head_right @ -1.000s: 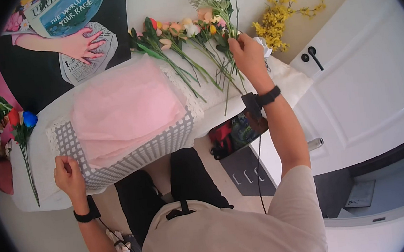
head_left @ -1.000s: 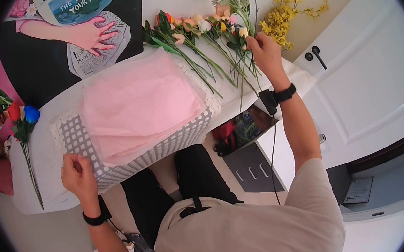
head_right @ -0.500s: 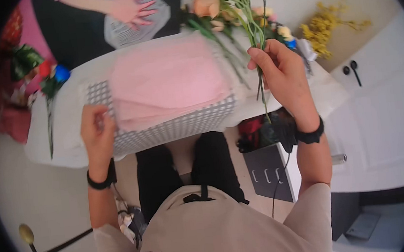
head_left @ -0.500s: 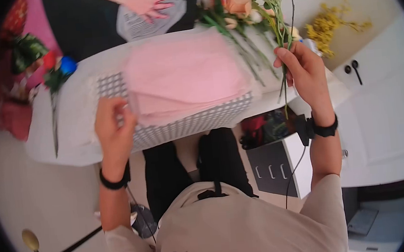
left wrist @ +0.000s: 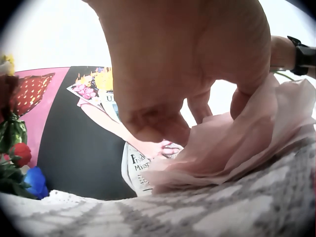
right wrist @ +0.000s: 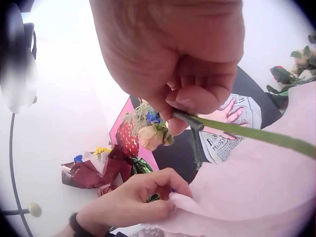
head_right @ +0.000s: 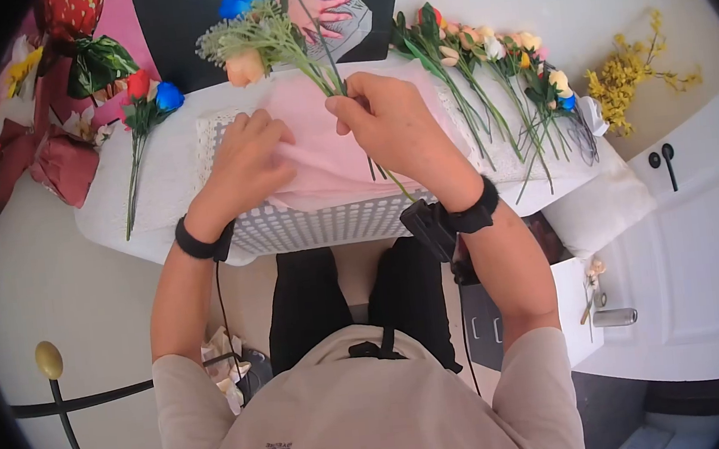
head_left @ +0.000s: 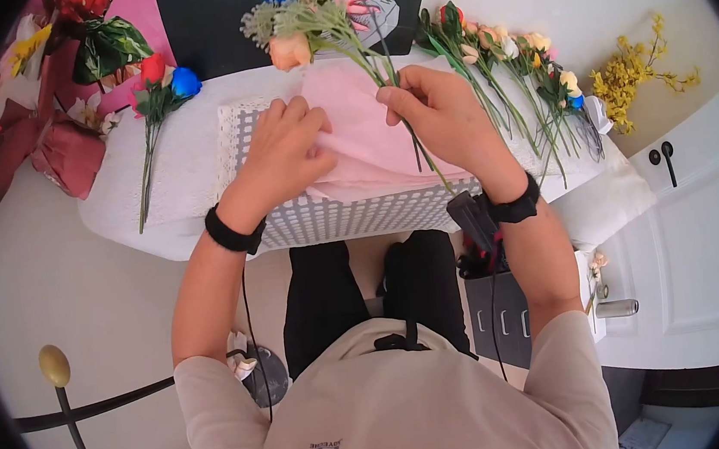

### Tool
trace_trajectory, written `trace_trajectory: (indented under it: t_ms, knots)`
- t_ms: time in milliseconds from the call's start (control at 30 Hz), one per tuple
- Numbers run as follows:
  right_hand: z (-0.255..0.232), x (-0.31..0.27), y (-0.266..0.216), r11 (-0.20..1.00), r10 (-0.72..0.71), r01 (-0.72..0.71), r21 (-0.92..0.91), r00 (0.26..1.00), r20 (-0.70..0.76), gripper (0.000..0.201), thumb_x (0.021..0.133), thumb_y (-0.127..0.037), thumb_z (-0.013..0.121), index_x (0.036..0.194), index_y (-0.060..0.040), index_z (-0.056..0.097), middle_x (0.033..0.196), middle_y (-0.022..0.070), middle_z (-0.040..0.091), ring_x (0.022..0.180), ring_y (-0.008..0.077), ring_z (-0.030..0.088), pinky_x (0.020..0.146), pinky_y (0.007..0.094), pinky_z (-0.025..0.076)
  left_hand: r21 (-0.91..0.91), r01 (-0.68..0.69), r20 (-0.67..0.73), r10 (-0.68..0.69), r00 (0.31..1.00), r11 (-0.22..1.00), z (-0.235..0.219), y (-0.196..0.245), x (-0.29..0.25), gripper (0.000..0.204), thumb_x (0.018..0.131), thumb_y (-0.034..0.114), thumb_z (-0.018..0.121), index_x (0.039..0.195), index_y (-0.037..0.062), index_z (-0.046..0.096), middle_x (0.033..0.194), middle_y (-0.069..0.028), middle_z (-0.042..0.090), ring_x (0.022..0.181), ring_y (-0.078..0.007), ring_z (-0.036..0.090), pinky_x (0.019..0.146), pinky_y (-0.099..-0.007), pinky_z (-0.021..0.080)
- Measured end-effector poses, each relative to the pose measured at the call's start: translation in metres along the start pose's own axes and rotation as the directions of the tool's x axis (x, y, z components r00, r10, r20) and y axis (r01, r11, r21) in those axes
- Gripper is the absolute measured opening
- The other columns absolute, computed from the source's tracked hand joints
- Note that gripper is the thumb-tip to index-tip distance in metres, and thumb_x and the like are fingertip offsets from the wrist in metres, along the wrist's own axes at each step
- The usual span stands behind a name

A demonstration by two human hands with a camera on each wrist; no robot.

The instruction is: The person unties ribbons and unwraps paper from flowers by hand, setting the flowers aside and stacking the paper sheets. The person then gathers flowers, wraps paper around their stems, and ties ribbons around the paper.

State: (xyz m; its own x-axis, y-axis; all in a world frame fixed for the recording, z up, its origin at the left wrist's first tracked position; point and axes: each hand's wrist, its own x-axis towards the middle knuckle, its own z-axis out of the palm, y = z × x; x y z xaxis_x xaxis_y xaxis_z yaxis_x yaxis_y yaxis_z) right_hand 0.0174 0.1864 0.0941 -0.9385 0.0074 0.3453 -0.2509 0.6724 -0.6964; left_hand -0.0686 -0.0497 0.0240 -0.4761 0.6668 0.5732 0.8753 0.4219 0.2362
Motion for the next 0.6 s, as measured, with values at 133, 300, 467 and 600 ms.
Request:
trace_trajectory:
  t_ms: [133, 300, 467, 600]
  knots:
    - [0.01, -0.002, 0.007, 0.999, 0.041, -0.041, -0.004, 0.999, 0.024, 0.027, 0.098, -0.022, 0.069, 0.086, 0.0021, 0.068, 0.07, 0.0134, 0.071, 0.058, 0.0211, 0.063, 0.058, 0.036, 0.048, -0.038, -0.004, -0.054, 0.002, 0.999, 0.999, 0.001, 0.013, -0.002, 0.024, 0.073, 0.014, 0.071, 0.094, 0.0097, 0.061, 0.097, -0.0096, 0.053, 0.092, -0.0338, 0.051, 0.081, -0.0438, 0.043]
    - [0.023, -0.004, 0.015, 0.999, 0.025, -0.022, -0.041, 0.997, 0.075, 0.026, 0.098, -0.02, 0.07, 0.086, 0.002, 0.068, 0.071, 0.012, 0.07, 0.059, 0.0223, 0.059, 0.058, 0.0371, 0.047, 0.112, -0.073, -0.17, 0.092, 0.981, 0.991, 0.013, 0.043, -0.01, 0.029, 0.068, 0.012, 0.077, 0.092, 0.0106, 0.061, 0.094, -0.0084, 0.053, 0.092, -0.0311, 0.054, 0.077, -0.0435, 0.044]
    - [0.026, -0.016, 0.013, 0.998, -0.023, 0.032, -0.053, 0.987, 0.158, 0.022, 0.094, -0.018, 0.069, 0.085, 0.002, 0.069, 0.075, 0.0193, 0.07, 0.068, 0.0373, 0.069, 0.065, 0.0434, 0.053, 0.215, -0.047, -0.215, 0.094, 0.972, 0.975, 0.026, 0.07, -0.017, 0.036, 0.065, 0.012, 0.08, 0.096, 0.0099, 0.063, 0.092, -0.0081, 0.053, 0.087, -0.0307, 0.055, 0.075, -0.0437, 0.046]
    - [0.027, -0.026, 0.017, 0.971, -0.118, 0.148, -0.187, 0.98, 0.16, 0.018, 0.092, -0.017, 0.069, 0.086, -0.001, 0.071, 0.078, 0.0208, 0.07, 0.076, 0.0413, 0.069, 0.069, 0.0467, 0.054, 0.339, -0.002, -0.314, 0.115, 0.943, 0.941, 0.041, 0.086, -0.016, 0.02, 0.073, 0.007, 0.069, 0.091, 0.0087, 0.062, 0.088, -0.0062, 0.053, 0.079, -0.0257, 0.054, 0.068, -0.0389, 0.045]
